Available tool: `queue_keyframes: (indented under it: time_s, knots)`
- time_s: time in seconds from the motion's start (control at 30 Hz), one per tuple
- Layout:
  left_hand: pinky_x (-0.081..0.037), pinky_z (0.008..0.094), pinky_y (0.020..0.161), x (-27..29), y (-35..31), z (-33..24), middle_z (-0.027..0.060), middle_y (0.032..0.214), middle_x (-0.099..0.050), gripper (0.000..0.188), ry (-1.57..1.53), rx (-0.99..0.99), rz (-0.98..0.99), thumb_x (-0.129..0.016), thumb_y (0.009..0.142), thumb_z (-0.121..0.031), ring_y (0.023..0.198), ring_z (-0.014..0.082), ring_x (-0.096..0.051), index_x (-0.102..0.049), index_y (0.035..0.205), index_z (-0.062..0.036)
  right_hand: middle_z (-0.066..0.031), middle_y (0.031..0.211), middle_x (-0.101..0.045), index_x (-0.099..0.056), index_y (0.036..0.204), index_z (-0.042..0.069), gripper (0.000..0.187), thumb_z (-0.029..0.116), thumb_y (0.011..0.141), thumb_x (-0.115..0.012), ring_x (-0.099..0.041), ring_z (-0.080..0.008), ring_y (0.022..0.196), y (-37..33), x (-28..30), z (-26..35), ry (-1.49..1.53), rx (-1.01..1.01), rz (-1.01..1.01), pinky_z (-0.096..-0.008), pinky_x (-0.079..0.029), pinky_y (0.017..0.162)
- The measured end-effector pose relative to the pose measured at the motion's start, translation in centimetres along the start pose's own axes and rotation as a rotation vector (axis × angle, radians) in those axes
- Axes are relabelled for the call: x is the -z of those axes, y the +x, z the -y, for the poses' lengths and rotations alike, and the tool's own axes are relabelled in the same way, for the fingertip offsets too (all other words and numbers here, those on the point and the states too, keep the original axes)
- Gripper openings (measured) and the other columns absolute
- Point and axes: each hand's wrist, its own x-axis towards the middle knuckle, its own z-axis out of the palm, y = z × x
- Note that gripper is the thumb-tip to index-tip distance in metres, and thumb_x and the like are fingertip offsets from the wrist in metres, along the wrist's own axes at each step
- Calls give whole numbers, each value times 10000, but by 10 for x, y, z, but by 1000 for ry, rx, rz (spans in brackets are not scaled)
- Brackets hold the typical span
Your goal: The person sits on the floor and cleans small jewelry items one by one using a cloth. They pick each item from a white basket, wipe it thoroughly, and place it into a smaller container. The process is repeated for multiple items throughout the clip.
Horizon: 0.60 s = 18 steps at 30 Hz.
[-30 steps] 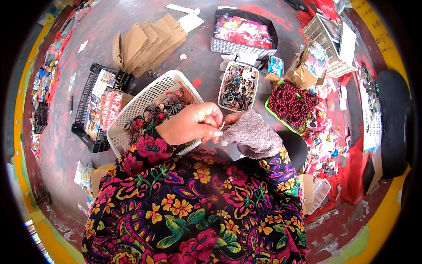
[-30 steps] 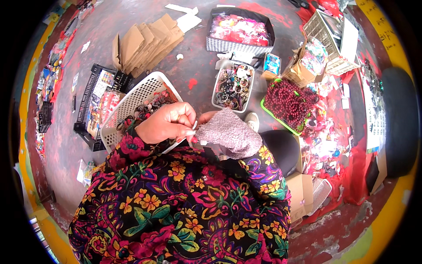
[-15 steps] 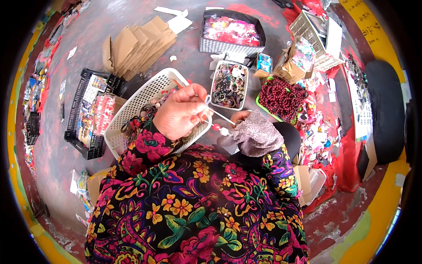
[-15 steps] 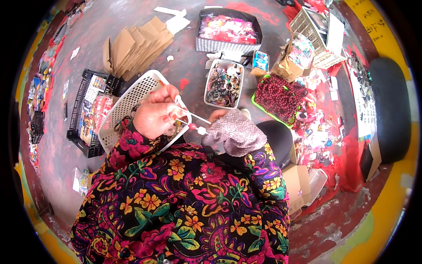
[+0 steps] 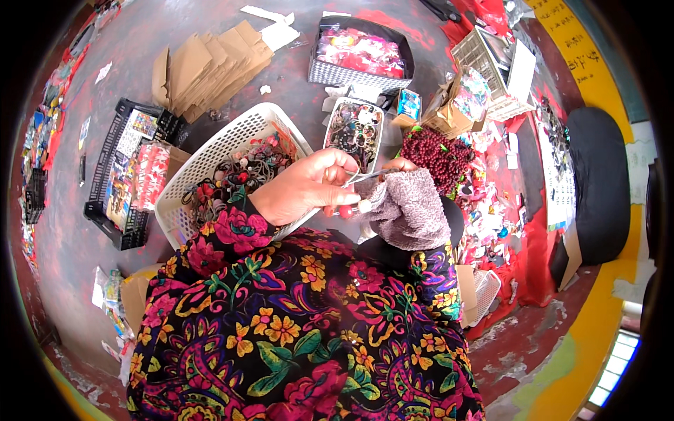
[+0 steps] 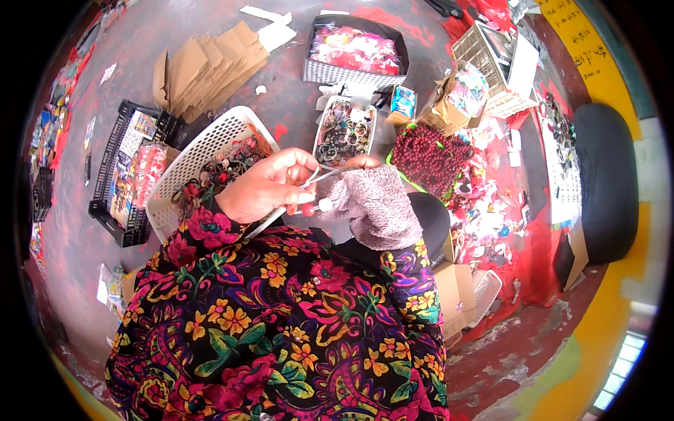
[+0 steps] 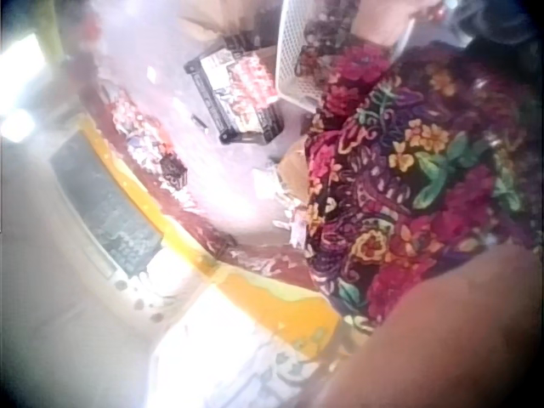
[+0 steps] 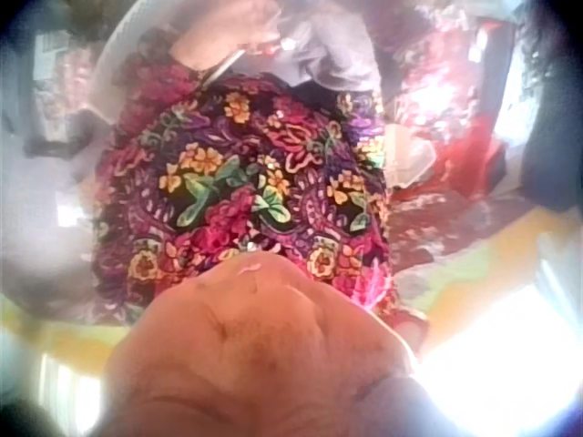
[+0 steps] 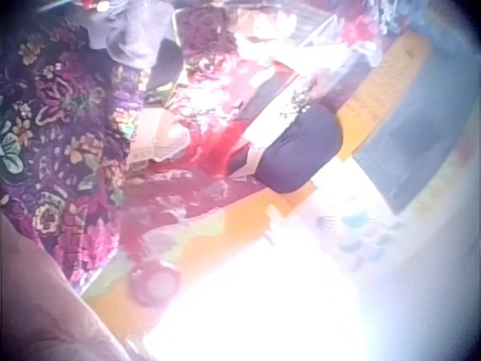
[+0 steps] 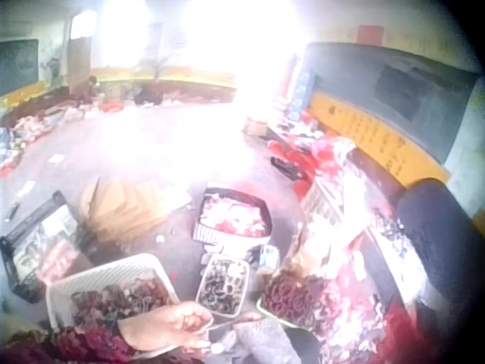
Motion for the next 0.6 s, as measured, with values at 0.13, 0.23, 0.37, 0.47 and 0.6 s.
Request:
queue_keyframes:
  time_s: [0.13,0.23,0.37,0.47,0.6]
  knots:
    - [-448,207,619,-6,1,4,36,923,-542,341,204,-4,-4,-600,842,-47,732,87,-563,-422,1132,-31,-133,891,-613,-593,940,-4,320,-83,636,-529,-621,-259,708,12,1,-6,-641,389,-5,-319,-493,624]
    - [-458,215,625,-12,-3,-3,36,925,-549,343,39,118,-93,-596,833,-17,724,77,-559,-433,1134,-19,-139,852,-605,-590,911,-12,322,-99,614,-501,-610,-304,703,23,-3,0,-631,415,3,-340,-483,604]
    - [-484,234,664,6,7,8,62,890,-574,254,-294,65,-94,-566,853,-11,787,149,-607,-487,1095,-3,-113,737,-604,-543,893,-1,261,-81,649,-497,-607,-304,641,18,0,-17,-665,376,-150,-338,-462,543]
    - [-485,304,823,12,9,13,91,891,-597,142,-514,-51,-109,-544,867,-13,912,223,-615,-548,1008,-10,-99,694,-592,-500,940,-30,285,-89,662,-480,-607,-287,600,16,-12,-30,-384,222,-214,-332,-459,538]
    - [-454,318,844,15,15,21,100,958,-611,89,-623,-171,-105,-535,872,-10,928,210,-590,-573,951,-21,-97,751,-592,-488,1026,-52,309,-82,719,-481,-607,-207,666,14,-21,-7,-197,-20,-145,-288,-465,590]
